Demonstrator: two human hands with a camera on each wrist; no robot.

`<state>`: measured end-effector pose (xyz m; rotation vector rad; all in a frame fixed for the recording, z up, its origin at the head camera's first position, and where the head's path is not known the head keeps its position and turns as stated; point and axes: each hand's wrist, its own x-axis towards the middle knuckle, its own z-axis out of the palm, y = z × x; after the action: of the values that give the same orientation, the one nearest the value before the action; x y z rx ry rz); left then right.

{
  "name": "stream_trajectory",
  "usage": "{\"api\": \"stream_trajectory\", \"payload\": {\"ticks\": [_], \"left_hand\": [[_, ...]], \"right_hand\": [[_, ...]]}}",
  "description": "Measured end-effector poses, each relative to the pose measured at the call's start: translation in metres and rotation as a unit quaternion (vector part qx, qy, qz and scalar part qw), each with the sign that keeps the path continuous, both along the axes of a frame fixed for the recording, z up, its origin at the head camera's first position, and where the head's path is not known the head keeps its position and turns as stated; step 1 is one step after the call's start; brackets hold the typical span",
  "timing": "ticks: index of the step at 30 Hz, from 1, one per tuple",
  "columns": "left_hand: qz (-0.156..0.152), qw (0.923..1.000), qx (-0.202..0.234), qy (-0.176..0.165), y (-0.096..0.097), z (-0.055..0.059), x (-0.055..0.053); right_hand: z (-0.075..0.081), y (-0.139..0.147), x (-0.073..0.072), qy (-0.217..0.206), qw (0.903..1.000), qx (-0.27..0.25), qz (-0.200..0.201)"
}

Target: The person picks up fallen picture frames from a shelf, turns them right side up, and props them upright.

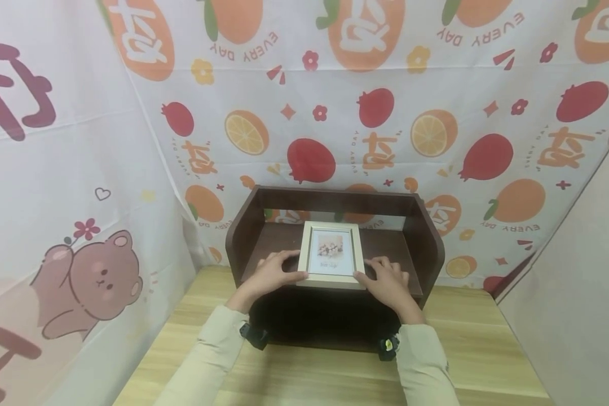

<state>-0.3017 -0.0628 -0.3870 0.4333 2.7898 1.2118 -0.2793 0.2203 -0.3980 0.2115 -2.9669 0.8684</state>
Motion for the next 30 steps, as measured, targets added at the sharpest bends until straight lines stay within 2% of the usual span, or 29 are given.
{"api": "stream_trajectory", "payload": {"ticks": [6,12,18,26,30], "left_hand": [[-0.005,0.9982,0.051,-0.030,-0.0030,0.0006,-0.0011],[-0.026,0.9954,0.088,-0.029,-0.0046,0.0006,-0.0017],[-0.020,0.9931,0.110,-0.036,-0.0055,-0.0001,0.0004],[-0.020,0.9924,0.120,-0.016,-0.0049,-0.0029,0.0008],[-0.025,0.9889,0.144,-0.025,-0.0045,-0.0026,0.0015]], "right_hand": [[-0.0008,0.0014,-0.0004,-0.003,0.9995,-0.032,0.005],[-0.0024,0.0044,0.0010,0.011,0.9987,-0.050,0.010],[-0.0056,0.0053,0.0017,0.015,0.9981,-0.059,0.009],[-0.0075,0.0065,0.0018,-0.017,0.9939,-0.108,-0.014],[-0.0068,0.0073,0.0027,-0.021,0.9917,-0.126,-0.015]]}}
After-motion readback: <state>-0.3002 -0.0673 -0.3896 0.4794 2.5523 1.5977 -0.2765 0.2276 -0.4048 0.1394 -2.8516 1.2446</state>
